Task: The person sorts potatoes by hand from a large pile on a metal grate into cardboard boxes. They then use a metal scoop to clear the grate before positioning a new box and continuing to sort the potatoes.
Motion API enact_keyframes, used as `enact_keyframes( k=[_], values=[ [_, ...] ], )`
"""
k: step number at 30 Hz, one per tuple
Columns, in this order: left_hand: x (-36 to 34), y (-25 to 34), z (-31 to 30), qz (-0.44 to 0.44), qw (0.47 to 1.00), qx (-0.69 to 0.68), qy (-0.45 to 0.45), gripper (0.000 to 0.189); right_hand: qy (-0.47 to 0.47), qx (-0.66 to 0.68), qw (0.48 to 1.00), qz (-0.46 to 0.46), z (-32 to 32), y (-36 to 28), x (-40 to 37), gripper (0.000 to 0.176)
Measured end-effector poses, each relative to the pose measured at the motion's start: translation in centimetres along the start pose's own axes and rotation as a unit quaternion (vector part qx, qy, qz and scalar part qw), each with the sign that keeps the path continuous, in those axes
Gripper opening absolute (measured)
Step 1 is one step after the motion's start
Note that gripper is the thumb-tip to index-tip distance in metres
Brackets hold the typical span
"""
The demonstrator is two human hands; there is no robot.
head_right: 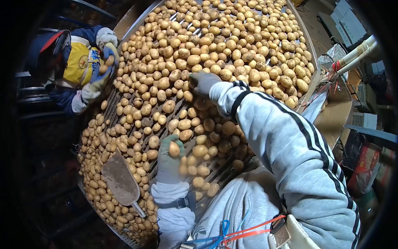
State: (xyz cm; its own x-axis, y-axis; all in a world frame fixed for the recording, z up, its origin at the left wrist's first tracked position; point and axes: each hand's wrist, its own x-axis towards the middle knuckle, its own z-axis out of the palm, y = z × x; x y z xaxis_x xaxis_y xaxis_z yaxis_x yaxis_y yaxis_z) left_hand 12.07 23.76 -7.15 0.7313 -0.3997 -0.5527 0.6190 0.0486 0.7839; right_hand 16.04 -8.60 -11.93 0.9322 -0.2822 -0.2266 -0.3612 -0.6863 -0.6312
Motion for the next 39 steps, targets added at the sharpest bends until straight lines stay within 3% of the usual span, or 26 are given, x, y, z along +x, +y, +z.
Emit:
enact_keyframes(
  k=[1, 3, 4, 5, 6, 7, 8, 9, 10, 12, 15, 16, 17, 18, 19, 20, 21, 23, 27, 29, 30, 34, 36, 37, 38, 39],
  values=[
    [-1.0, -0.9, 0.0, 0.001, 0.999, -0.010, -0.050, 0.035, -0.021, 0.069, 0.997, -0.031, -0.3, 0.6, 0.9, 0.057],
    [-2.5, -0.2, 4.0, -0.050, 0.982, 0.173, -0.063, 0.022, -0.079, 0.280, 0.955, 0.055, -1.6, 2.9, 1.6, 0.053],
    [-2.5, -0.9, 5.3, -0.001, 0.969, 0.228, -0.094, 0.023, -0.106, 0.379, 0.914, 0.097, -2.4, 4.1, 1.4, 0.052],
    [-2.3, -1.7, 6.6, 0.047, 0.950, 0.281, -0.124, 0.025, -0.073, 0.474, 0.870, 0.117, -3.2, 5.0, -0.3, 0.052],
    [-1.3, -3.2, 7.2, 0.143, 0.913, 0.342, -0.168, 0.035, -0.064, 0.535, 0.837, 0.099, -3.9, 6.7, -1.7, 0.052],
    [-1.9, -1.7, 9.8, 0.149, 0.882, 0.418, -0.157, 0.037, -0.022, 0.549, 0.829, 0.108, -5.7, 5.8, -4.5, 0.052],
    [-1.4, -2.7, 11.2, 0.202, 0.851, 0.462, -0.147, 0.039, -0.040, 0.508, 0.846, 0.158, -8.6, 5.2, -7.1, 0.049],
    [-1.0, -3.8, 12.6, 0.255, 0.814, 0.504, -0.137, 0.042, 0.015, 0.459, 0.879, 0.127, -8.8, 7.1, -8.1, 0.054],
    [-0.7, -4.3, 14.0, 0.223, 0.767, 0.584, -0.144, 0.045, 0.063, 0.477, 0.859, 0.176, -9.8, 7.3, -9.9, 0.059],
    [-0.3, -5.0, 16.0, 0.181, 0.671, 0.703, -0.152, 0.052, 0.125, 0.503, 0.841, 0.153, -10.7, 9.5, -12.7, 0.053],
    [1.2, -5.0, 15.0, 0.191, 0.731, 0.636, -0.156, 0.050, 0.097, 0.517, 0.838, 0.142, -11.1, 11.2, -17.3, 0.045],
    [2.5, -5.9, 13.2, 0.263, 0.785, 0.533, -0.173, 0.048, 0.076, 0.516, 0.842, 0.137, -10.9, 11.4, -18.9, 0.043],
    [2.5, -6.3, 13.1, -0.013, 0.939, 0.305, -0.155, 0.046, 0.047, 0.501, 0.851, 0.149, -9.9, 11.2, -20.4, 0.043],
    [1.5, -4.2, 13.4, -0.072, 0.954, 0.236, -0.169, 0.046, 0.006, 0.548, 0.818, 0.175, -9.3, 9.8, -22.2, 0.041],
    [0.4, -2.4, 13.8, -0.130, 0.961, 0.166, -0.180, 0.047, -0.028, 0.595, 0.775, 0.212, -9.2, 7.6, -23.8, 0.035],
    [-0.3, -2.9, 14.0, -0.149, 0.967, 0.116, -0.171, 0.041, -0.082, 0.565, 0.802, 0.176, -8.5, 7.3, -24.7, 0.034],
    [-1.1, -3.3, 14.2, -0.167, 0.970, 0.065, -0.162, 0.037, -0.093, 0.587, 0.785, 0.175, -7.0, 7.4, -25.5, 0.038],
    [-2.0, -4.3, 14.7, -0.190, 0.966, 0.054, -0.165, 0.034, -0.119, 0.637, 0.738, 0.188, -6.0, 6.9, -27.1, 0.039],
    [-3.5, -4.1, 18.4, -0.160, 0.972, 0.081, -0.150, 0.038, -0.117, 0.649, 0.742, 0.123, -3.4, 8.3, -28.4, 0.046],
    [-3.7, -4.1, 19.8, -0.064, 0.957, 0.205, -0.197, 0.033, -0.134, 0.662, 0.724, 0.138, -4.3, 8.3, -29.0, 0.050],
    [-3.6, -4.2, 20.4, 0.019, 0.917, 0.314, -0.245, 0.030, -0.152, 0.660, 0.714, 0.178, -5.4, 8.0, -29.4, 0.058],
    [-1.6, -7.7, 19.7, 0.312, 0.762, 0.534, -0.192, 0.034, -0.110, 0.633, 0.742, 0.191, -4.4, 10.6, -30.8, 0.064],
    [-2.6, -7.6, 23.4, 0.221, 0.842, 0.464, -0.163, 0.034, -0.108, 0.685, 0.704, 0.153, -5.1, 10.8, -32.4, 0.064],
    [-4.6, -7.9, 26.2, 0.046, 0.931, 0.322, -0.167, 0.040, -0.107, 0.709, 0.684, 0.134, -6.0, 10.6, -32.9, 0.064],
    [-5.6, -8.4, 28.2, 0.003, 0.908, 0.354, -0.223, 0.042, -0.109, 0.717, 0.665, 0.181, -7.1, 10.2, -33.0, 0.057],
    [-6.2, -9.4, 29.4, 0.075, 0.876, 0.402, -0.255, 0.041, -0.091, 0.725, 0.668, 0.142, -6.2, 12.1, -33.1, 0.054]
  ],
)
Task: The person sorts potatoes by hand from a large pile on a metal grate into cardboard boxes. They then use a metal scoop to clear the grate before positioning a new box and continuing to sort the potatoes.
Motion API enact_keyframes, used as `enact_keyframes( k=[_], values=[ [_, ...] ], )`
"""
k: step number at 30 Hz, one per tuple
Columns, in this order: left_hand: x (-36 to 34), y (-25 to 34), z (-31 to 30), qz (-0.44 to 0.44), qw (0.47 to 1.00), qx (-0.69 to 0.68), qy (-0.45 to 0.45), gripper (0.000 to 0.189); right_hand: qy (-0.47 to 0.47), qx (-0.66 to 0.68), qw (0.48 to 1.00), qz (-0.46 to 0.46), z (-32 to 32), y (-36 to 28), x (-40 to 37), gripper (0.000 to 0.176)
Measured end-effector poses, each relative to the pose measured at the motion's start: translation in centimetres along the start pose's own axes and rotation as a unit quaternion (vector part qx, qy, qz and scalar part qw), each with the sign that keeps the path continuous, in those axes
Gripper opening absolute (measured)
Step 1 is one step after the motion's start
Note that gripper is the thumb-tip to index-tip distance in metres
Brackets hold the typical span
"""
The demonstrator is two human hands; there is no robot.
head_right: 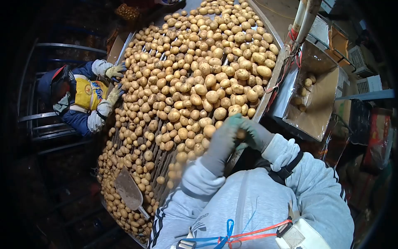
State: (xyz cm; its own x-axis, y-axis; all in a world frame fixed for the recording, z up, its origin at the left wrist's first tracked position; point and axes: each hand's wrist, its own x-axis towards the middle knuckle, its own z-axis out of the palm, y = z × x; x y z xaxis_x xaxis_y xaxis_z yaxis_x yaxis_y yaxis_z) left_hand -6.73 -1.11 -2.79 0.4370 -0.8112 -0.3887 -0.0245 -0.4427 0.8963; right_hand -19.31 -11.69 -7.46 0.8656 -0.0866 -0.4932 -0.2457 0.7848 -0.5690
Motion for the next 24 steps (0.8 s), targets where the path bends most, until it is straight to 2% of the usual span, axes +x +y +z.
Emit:
enact_keyframes(
  k=[1, 3, 4, 5, 6, 7, 8, 9, 10, 11, 12, 14, 15, 17, 18, 19, 20, 22, 24],
  values=[
    [0.1, 0.3, 1.7, 0.067, 0.995, 0.069, -0.002, 0.041, -0.016, 0.001, 0.999, -0.040, -3.6, 1.6, 0.6, 0.050],
    [0.7, -0.3, 1.2, 0.129, 0.991, 0.035, 0.013, 0.040, 0.040, -0.002, 0.995, -0.088, -6.2, 0.0, -0.9, 0.043],
    [0.4, -0.6, 0.2, 0.153, 0.988, 0.022, 0.025, 0.041, 0.109, -0.002, 0.990, -0.092, -5.5, -2.4, -3.2, 0.040],
    [-0.3, 0.2, -1.5, 0.053, 0.997, -0.019, 0.061, 0.040, 0.128, 0.009, 0.984, -0.125, -6.9, -3.4, -4.5, 0.037],
    [-0.7, -0.5, -4.0, 0.089, 0.989, 0.014, 0.119, 0.038, 0.147, 0.020, 0.976, -0.160, -9.5, -4.3, -5.9, 0.035],
    [-0.6, -3.8, -6.7, 0.017, 0.981, -0.004, 0.191, 0.036, 0.175, -0.081, 0.963, -0.191, -12.9, -5.8, -7.6, 0.030],
    [-1.1, -6.1, -9.6, -0.011, 0.961, 0.014, 0.276, 0.036, 0.239, -0.130, 0.939, -0.209, -16.5, -6.3, -8.4, 0.029],
    [-1.6, -7.7, -12.9, -0.033, 0.948, -0.030, 0.315, 0.035, 0.305, -0.370, 0.840, -0.255, -18.2, -7.4, -9.8, 0.030],
    [-2.6, -7.0, -15.6, -0.113, 0.922, -0.090, 0.360, 0.036, 0.321, -0.304, 0.867, -0.230, -19.7, -8.4, -10.6, 0.033],
    [-3.5, -7.2, -17.0, -0.130, 0.885, -0.096, 0.436, 0.036, 0.336, -0.298, 0.855, -0.258, -20.0, -9.0, -10.8, 0.034],
    [-4.1, -17.4, -22.7, -0.045, 0.899, 0.003, 0.435, 0.042, 0.351, -0.292, 0.842, -0.286, -20.0, -9.3, -10.8, 0.034],
    [-4.8, -16.0, -23.5, -0.152, 0.906, 0.042, 0.392, 0.048, 0.307, -0.246, 0.884, -0.253, -16.8, -9.6, -9.8, 0.034],
    [-4.6, -13.5, -22.3, -0.187, 0.895, 0.238, 0.329, 0.048, 0.283, -0.223, 0.902, -0.237, -14.1, -9.7, -8.7, 0.034],
    [-2.5, -13.5, -19.2, -0.199, 0.831, 0.335, 0.398, 0.044, 0.211, -0.196, 0.934, -0.211, -8.0, -8.3, -4.8, 0.035],
    [-1.8, -14.5, -19.0, -0.062, 0.902, 0.212, 0.371, 0.044, 0.196, -0.172, 0.947, -0.190, -4.7, -7.4, -2.7, 0.035],
    [-0.9, -13.0, -17.4, -0.078, 0.879, 0.332, 0.334, 0.045, 0.183, -0.183, 0.956, -0.138, -3.1, -6.0, -0.3, 0.035],
    [-0.5, -11.6, -15.1, -0.105, 0.871, 0.361, 0.316, 0.045, 0.141, -0.170, 0.967, -0.130, -0.5, -5.2, 1.6, 0.035],
    [0.1, -12.3, -10.8, -0.036, 0.848, 0.424, 0.316, 0.049, 0.053, -0.205, 0.975, -0.074, 3.9, -4.1, 4.8, 0.033],
    [-0.3, -12.7, -9.8, 0.047, 0.893, 0.323, 0.309, 0.052, 0.013, -0.217, 0.976, -0.024, 7.5, -2.8, 7.5, 0.033]
  ],
)
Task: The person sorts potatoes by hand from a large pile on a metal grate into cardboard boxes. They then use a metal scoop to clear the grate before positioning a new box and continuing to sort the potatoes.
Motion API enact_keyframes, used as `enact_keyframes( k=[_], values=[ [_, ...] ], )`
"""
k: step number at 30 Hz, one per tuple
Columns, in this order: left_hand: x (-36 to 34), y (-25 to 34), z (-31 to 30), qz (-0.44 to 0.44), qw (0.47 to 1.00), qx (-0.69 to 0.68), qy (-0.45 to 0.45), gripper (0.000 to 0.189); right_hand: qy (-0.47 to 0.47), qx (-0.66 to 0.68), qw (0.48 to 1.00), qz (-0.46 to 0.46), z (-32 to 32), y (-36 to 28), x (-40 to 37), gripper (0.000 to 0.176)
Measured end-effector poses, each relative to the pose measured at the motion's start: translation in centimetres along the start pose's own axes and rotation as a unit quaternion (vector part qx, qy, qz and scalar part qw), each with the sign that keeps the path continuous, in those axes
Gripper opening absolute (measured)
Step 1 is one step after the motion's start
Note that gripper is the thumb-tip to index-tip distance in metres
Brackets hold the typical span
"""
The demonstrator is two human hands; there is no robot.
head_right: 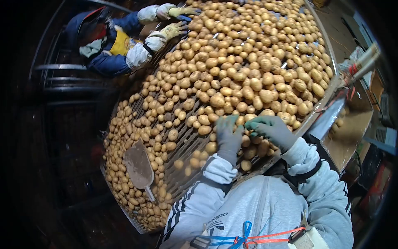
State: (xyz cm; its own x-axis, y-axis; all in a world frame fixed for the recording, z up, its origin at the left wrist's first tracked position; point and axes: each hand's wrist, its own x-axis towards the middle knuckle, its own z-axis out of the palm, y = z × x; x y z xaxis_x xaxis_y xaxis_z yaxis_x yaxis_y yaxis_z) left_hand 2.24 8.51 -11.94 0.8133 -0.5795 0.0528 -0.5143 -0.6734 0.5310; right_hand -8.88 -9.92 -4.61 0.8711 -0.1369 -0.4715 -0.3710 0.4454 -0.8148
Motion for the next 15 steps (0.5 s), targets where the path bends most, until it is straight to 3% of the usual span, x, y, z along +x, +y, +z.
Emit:
enact_keyframes(
  k=[2, 3, 4, 6, 7, 8, 10, 12, 13, 15],
  values=[
    [-1.2, -1.3, -0.8, -0.015, 0.978, -0.194, -0.067, 0.050, -0.044, -0.070, 0.997, 0.005, 2.5, 0.3, 2.1, 0.033],
    [-1.4, -2.8, -2.4, -0.006, 0.986, -0.162, -0.028, 0.050, -0.062, -0.006, 0.998, 0.016, 3.9, 0.5, 2.7, 0.032],
    [-1.5, -4.3, -4.1, -0.001, 0.992, -0.127, 0.013, 0.050, -0.075, -0.036, 0.996, 0.018, 4.6, 0.5, 3.2, 0.032],
    [-0.6, -9.1, -8.7, -0.105, 0.971, -0.186, 0.106, 0.039, -0.082, -0.050, 0.994, 0.042, 6.1, 0.9, 3.7, 0.031],
    [-0.2, -12.2, -11.4, -0.155, 0.985, -0.002, 0.078, 0.041, -0.092, -0.054, 0.993, 0.052, 6.6, 1.2, 4.0, 0.031],
    [0.6, -14.3, -13.2, -0.241, 0.967, 0.023, 0.087, 0.048, -0.102, -0.056, 0.991, 0.063, 7.1, 1.9, 4.4, 0.032],
    [0.6, -20.1, -13.6, -0.234, 0.966, 0.047, 0.096, 0.048, -0.106, -0.043, 0.990, 0.077, 8.8, 3.5, 5.4, 0.033],
    [1.6, -20.7, -14.0, -0.208, 0.969, 0.092, 0.100, 0.040, -0.095, -0.018, 0.992, 0.082, 10.7, 4.6, 6.9, 0.036],
    [2.0, -20.6, -14.0, -0.191, 0.973, 0.042, 0.121, 0.033, -0.100, 0.006, 0.989, 0.107, 11.8, 4.4, 7.4, 0.041],
    [1.6, -21.1, -11.5, -0.185, 0.966, -0.159, 0.081, 0.033, -0.095, 0.055, 0.980, 0.164, 13.7, 4.8, 8.5, 0.052]
  ],
)
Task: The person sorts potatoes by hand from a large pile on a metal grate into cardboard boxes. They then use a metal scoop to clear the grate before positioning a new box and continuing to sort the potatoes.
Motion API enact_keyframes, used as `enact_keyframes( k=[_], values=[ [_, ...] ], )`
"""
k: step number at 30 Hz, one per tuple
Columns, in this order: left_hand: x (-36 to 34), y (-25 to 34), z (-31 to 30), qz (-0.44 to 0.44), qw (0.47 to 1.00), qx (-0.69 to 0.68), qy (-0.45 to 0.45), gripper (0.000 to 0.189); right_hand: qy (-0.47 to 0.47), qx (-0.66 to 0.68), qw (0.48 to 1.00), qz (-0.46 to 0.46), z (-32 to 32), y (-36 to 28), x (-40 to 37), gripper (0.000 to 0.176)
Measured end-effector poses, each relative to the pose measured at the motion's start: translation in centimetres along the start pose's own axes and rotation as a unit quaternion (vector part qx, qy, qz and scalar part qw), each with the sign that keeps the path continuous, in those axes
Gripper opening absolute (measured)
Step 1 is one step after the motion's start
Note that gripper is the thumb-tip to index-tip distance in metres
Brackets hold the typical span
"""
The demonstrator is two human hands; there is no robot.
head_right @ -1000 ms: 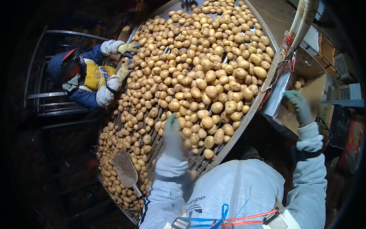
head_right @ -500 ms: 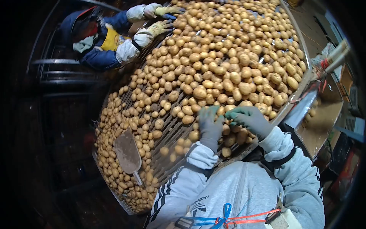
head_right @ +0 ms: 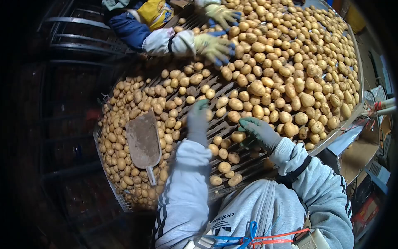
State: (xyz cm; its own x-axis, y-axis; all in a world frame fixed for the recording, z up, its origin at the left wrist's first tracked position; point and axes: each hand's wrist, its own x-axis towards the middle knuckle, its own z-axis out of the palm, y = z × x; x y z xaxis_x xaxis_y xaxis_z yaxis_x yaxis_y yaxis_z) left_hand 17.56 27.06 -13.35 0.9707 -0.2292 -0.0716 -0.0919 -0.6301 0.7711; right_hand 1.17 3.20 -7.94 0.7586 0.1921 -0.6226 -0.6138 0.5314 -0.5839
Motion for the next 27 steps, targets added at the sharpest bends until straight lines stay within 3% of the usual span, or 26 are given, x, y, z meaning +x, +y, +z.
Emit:
enact_keyframes(
  k=[1, 3, 5, 8, 11, 14, 15, 16, 17, 18, 19, 21, 22, 25, 27],
  values=[
    [-1.8, 2.8, 0.8, -0.032, 0.996, -0.067, -0.045, 0.033, 0.005, 0.042, 0.999, 0.019, 1.2, 0.0, 0.4, 0.057],
    [-5.3, 6.8, 0.0, 0.037, 0.994, -0.063, -0.087, 0.034, 0.000, 0.038, 0.998, 0.044, 1.9, 0.3, 1.9, 0.062],
    [-4.8, 3.0, -1.9, 0.156, 0.984, 0.082, 0.032, 0.041, -0.003, 0.033, 0.998, 0.058, 2.7, 0.1, 1.9, 0.061],
    [-2.5, -1.9, -7.8, 0.001, 0.943, 0.289, 0.167, 0.050, -0.013, -0.103, 0.994, -0.035, 1.9, 2.0, 4.3, 0.051],
    [-1.2, -5.4, -10.4, -0.073, 0.948, 0.280, 0.130, 0.058, -0.005, -0.252, 0.957, -0.144, 3.9, 0.4, 5.9, 0.049],
    [-1.1, -4.8, -10.6, -0.060, 0.964, 0.221, 0.139, 0.056, 0.012, -0.414, 0.888, -0.200, 7.4, -1.2, 7.5, 0.058],
    [-1.3, -5.3, -10.7, -0.126, 0.979, 0.051, 0.154, 0.052, 0.005, -0.491, 0.844, -0.217, 8.7, -1.7, 7.6, 0.057],
    [-1.4, -6.0, -10.7, -0.186, 0.961, -0.119, 0.165, 0.048, -0.001, -0.561, 0.795, -0.232, 9.1, -0.9, 8.6, 0.057],
    [-1.9, -6.3, -10.6, -0.240, 0.912, -0.286, 0.169, 0.044, -0.007, -0.626, 0.741, -0.244, 9.4, 0.4, 10.0, 0.056],
    [-3.1, -2.0, -10.8, -0.276, 0.876, -0.357, 0.171, 0.034, -0.012, -0.674, 0.693, -0.253, 9.7, 0.8, 10.6, 0.051],
    [-3.7, -2.8, -11.8, -0.306, 0.839, -0.439, 0.102, 0.036, -0.026, -0.703, 0.678, -0.212, 9.5, 0.8, 11.2, 0.050],
    [-5.6, -3.2, -12.8, -0.322, 0.707, -0.614, 0.139, 0.038, -0.055, -0.755, 0.642, -0.125, 9.3, -0.3, 11.7, 0.049],
    [-6.6, -2.7, -13.4, -0.313, 0.715, -0.620, 0.085, 0.031, -0.060, -0.751, 0.639, -0.157, 7.7, 0.8, 12.8, 0.048],
    [-6.0, -3.5, -10.8, -0.276, 0.883, -0.353, 0.138, 0.024, -0.100, -0.759, 0.611, -0.199, 6.7, 1.3, 10.7, 0.047],
    [-5.2, -6.7, -9.3, -0.152, 0.955, -0.236, 0.097, 0.026, -0.051, -0.695, 0.685, -0.214, 6.7, 1.4, 8.8, 0.040]
  ],
)
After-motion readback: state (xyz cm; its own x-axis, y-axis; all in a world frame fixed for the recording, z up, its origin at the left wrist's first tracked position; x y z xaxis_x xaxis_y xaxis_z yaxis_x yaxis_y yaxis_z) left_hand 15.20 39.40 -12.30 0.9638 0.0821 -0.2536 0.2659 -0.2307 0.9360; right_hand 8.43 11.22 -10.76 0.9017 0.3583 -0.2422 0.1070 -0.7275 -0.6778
